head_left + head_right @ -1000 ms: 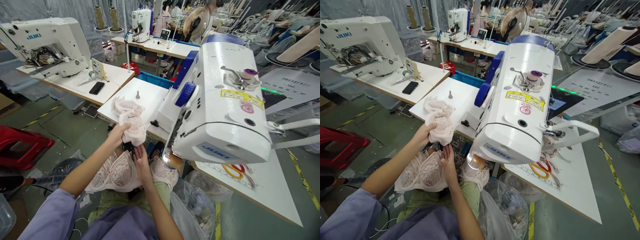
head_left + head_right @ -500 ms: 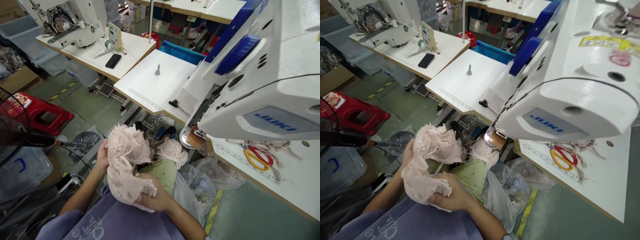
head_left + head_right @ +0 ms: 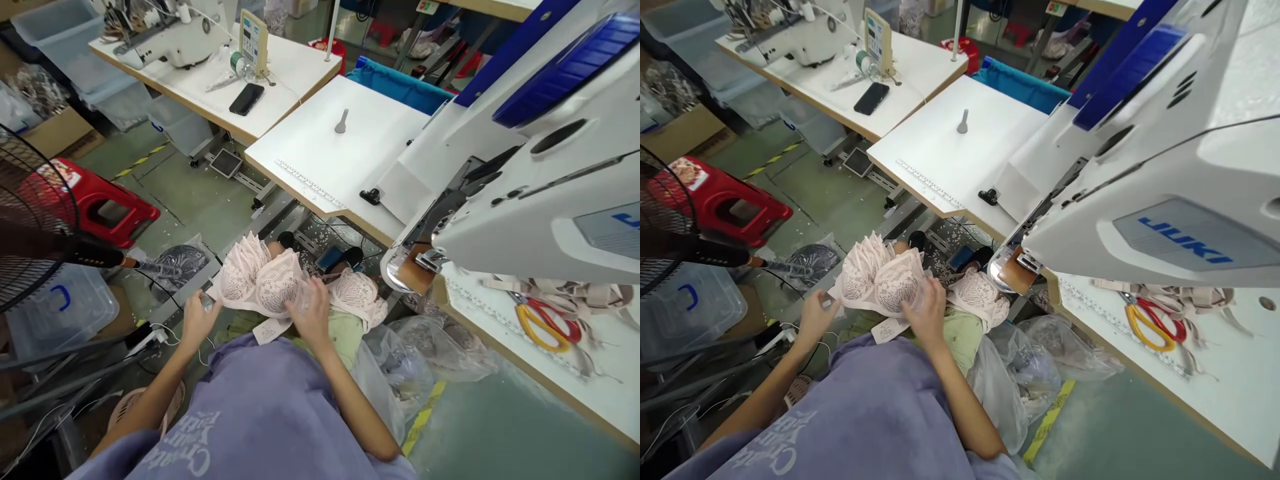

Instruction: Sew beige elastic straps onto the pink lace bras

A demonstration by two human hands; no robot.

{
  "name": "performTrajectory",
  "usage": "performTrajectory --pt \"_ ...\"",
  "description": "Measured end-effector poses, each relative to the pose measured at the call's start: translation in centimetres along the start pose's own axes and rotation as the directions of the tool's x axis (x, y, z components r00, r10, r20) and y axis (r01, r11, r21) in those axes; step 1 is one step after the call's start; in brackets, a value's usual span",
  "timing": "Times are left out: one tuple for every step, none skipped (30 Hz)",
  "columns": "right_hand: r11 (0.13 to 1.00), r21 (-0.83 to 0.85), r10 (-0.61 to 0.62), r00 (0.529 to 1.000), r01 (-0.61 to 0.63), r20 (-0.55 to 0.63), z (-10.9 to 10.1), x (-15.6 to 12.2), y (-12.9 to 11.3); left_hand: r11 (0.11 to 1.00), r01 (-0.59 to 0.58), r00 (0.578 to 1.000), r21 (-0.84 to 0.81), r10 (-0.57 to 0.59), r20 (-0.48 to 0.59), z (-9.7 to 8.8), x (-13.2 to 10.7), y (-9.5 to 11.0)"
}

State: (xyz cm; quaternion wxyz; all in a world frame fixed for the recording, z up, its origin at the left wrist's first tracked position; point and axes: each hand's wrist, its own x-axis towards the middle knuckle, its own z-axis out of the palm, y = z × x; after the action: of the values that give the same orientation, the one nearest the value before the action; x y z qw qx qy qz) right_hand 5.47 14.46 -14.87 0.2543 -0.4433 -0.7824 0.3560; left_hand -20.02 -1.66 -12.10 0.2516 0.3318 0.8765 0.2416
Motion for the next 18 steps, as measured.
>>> performTrajectory --pt "0.990 -0.055 -0.126 0.991 0.129 0.054 0.8 -1.2 -0.3 0.993 -0.077 0.996 0.091 0.080 -0.030 0.5 -0.5 -0.2" --pt "0.967 -0.092 -0.224 0.965 0.237 0.135 1.5 -2.1 -0.5 0.971 -0.167 0.984 0.171 0.175 -0.032 1.1 -0.8 -0.2" --pt "0.942 -0.117 -0.286 0.933 0.316 0.218 2.2 -2.7 -0.6 0.933 -0.265 0.962 0.245 0.274 -0.004 1.8 -0.6 0.0" --pt "0.924 -0.142 -0.308 0.910 0.356 0.277 2.9 -2.9 -0.4 0.883 -0.355 0.931 0.308 0.362 0.036 2.4 -0.1 0.3" --pt "0.917 -0.173 -0.297 0.904 0.360 0.307 3.4 -2.6 0.0 0.835 -0.421 0.902 0.353 0.425 0.071 2.8 0.8 0.7" --pt "0.917 -0.205 -0.272 0.912 0.342 0.307 3.6 -2.0 0.7 0.804 -0.459 0.883 0.377 0.461 0.093 3.2 2.0 1.2" --pt "0.920 -0.228 -0.248 0.924 0.319 0.291 3.7 -1.1 1.4 0.777 -0.488 0.866 0.398 0.488 0.108 3.4 3.5 1.7" --pt "0.926 -0.235 -0.229 0.934 0.296 0.274 3.6 -0.1 2.3 0.745 -0.520 0.846 0.418 0.517 0.130 3.4 5.0 2.2" --pt "0.936 -0.226 -0.209 0.943 0.270 0.261 3.3 1.0 3.2 0.718 -0.550 0.827 0.426 0.540 0.156 3.3 6.4 2.7" --pt "0.949 -0.209 -0.183 0.951 0.237 0.248 2.9 1.9 4.0 0.700 -0.575 0.811 0.424 0.555 0.184 3.2 7.7 3.1" --pt "0.961 -0.191 -0.150 0.960 0.198 0.237 2.5 2.7 4.9 0.689 -0.591 0.801 0.420 0.561 0.206 3.1 8.8 3.4" --pt "0.973 -0.177 -0.109 0.968 0.151 0.225 2.1 3.4 5.6 0.684 -0.595 0.799 0.423 0.561 0.217 3.1 9.5 3.7" --pt "0.981 -0.169 -0.063 0.976 0.100 0.209 1.8 3.9 6.4 0.681 -0.591 0.802 0.433 0.556 0.219 3.2 10.0 3.8" --pt "0.985 -0.164 -0.018 0.982 0.050 0.188 1.5 4.3 7.2 0.679 -0.585 0.806 0.444 0.550 0.220 3.3 10.2 4.0" --pt "0.987 -0.158 0.019 0.985 0.009 0.171 1.1 4.6 7.9 0.677 -0.579 0.810 0.454 0.543 0.221 3.5 10.3 4.1" --pt "0.989 -0.147 0.049 0.986 -0.025 0.159 0.8 4.8 8.7 0.678 -0.572 0.814 0.461 0.536 0.221 3.7 10.2 4.1" --pt "0.990 -0.130 0.078 0.986 -0.058 0.149 0.3 4.9 9.4 0.682 -0.566 0.819 0.463 0.530 0.221 3.8 10.1 4.1" --pt "0.989 -0.112 0.110 0.985 -0.095 0.132 -0.2 4.9 10.1 0.686 -0.563 0.822 0.461 0.526 0.221 4.0 10.1 4.1"
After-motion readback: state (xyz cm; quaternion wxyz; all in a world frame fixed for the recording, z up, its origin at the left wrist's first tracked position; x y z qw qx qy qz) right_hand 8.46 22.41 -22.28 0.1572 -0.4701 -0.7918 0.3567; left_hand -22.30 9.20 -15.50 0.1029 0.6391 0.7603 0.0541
